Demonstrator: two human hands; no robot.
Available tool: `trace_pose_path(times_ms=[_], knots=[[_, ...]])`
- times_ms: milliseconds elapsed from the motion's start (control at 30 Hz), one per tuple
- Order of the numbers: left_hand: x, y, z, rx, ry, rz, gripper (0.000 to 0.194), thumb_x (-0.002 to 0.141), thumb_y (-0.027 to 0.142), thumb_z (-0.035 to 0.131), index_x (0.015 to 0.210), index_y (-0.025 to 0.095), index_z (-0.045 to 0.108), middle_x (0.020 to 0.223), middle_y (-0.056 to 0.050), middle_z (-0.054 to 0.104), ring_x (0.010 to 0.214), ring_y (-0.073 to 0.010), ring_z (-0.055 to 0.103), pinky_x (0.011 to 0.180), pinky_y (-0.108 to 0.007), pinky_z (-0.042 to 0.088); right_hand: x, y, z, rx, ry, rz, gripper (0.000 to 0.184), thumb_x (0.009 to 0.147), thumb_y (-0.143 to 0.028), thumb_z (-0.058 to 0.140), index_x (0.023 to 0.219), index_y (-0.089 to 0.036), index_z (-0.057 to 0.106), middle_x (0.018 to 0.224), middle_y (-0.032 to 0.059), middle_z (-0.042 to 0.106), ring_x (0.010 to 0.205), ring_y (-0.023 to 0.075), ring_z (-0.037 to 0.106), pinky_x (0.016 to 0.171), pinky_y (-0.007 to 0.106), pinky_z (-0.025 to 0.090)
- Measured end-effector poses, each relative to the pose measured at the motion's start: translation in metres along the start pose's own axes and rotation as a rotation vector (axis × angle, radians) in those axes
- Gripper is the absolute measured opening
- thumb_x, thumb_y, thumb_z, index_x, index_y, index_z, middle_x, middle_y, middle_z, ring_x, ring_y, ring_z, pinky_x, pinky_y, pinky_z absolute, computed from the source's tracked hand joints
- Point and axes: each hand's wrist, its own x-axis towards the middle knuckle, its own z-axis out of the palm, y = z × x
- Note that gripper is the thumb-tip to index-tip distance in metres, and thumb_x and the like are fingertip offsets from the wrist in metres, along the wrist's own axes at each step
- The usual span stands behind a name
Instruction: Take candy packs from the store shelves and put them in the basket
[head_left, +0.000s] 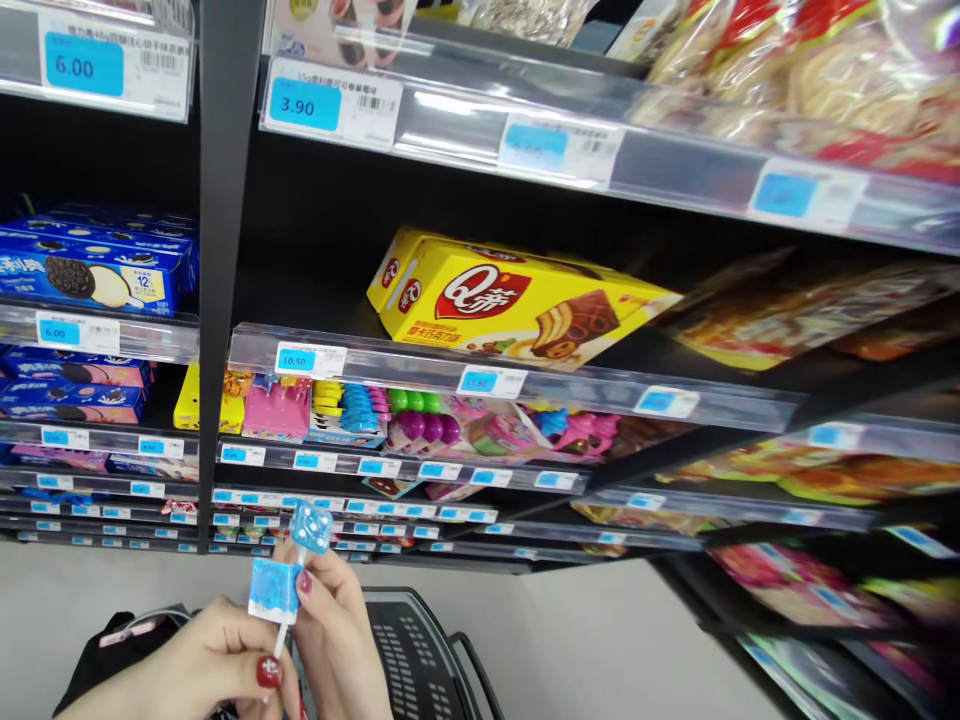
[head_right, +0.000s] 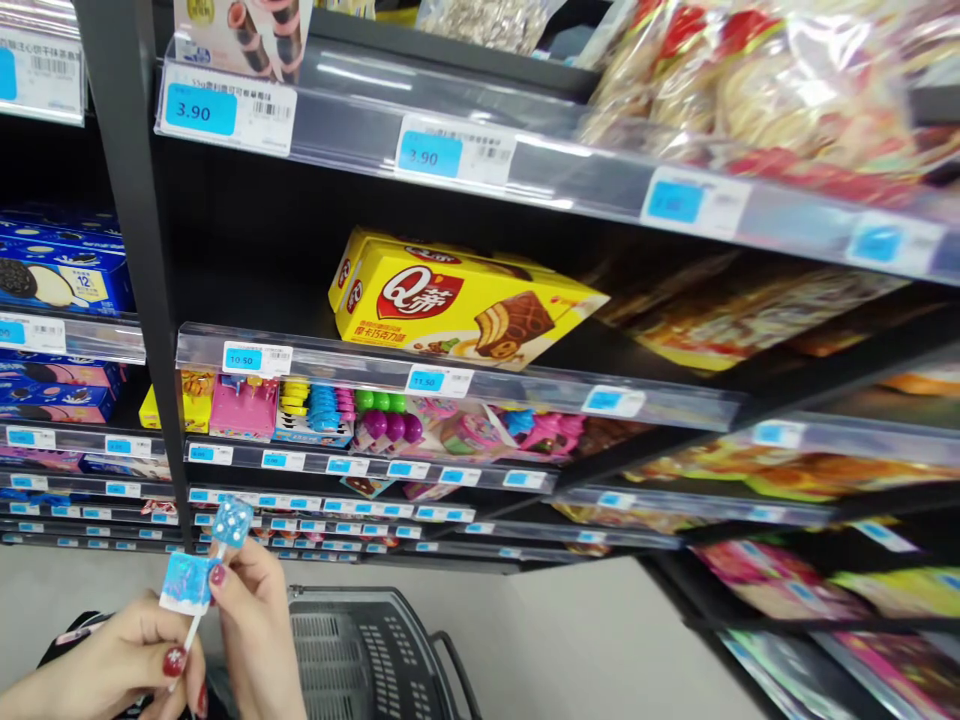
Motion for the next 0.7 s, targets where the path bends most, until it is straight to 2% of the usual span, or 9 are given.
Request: trace_pose_path(times_ms=[167,333,700], knots=[[-0.0018,0.0053,0.0044,0.05,-0.057,0.006,0.045,0.074,0.055,0.059,0.071,0.011,0.068,0.05,0.002,0.048,0.042,-0.0053,0.038,0.043,-0.019,0.026,-0.0031,0.0021,-0.0014,0.017,0.038,0.016,0.024,0.056,-0.036,0.081,0.069,-0.021,0.068,0.065,-0.0007,0.062,0.059,0.0129,0.052,0.061,0.026,0.042],[-0.0039,0.0047,0.0042,0.094,-0.044,0.015,0.04,0.079,0.05,0.056,0.074,0.011,0.067,0.053,0.002,0.049,0.044,-0.0053,0.039,0.045,-0.019,0.028,-0.0031,0.002,-0.0008,0.015,0.007,0.016,0.022,0.058,-0.035,0.081,0.067,-0.021,0.068,0.062,-0.002,0.06,0.056,0.0108,0.05,0.059,0.024,0.04],[-0.0078,0.0015,0.0018,0.074,-0.03,0.021,0.038,0.077,0.047,0.06,0.068,0.012,0.069,0.051,0.002,0.049,0.043,-0.0052,0.039,0.043,-0.019,0.027,-0.0035,0.0058,0.0004,0.014,0.003,0.027,0.022,0.057,-0.035,0.082,0.068,-0.02,0.069,0.063,-0.0022,0.062,0.058,0.0098,0.05,0.061,0.024,0.041]])
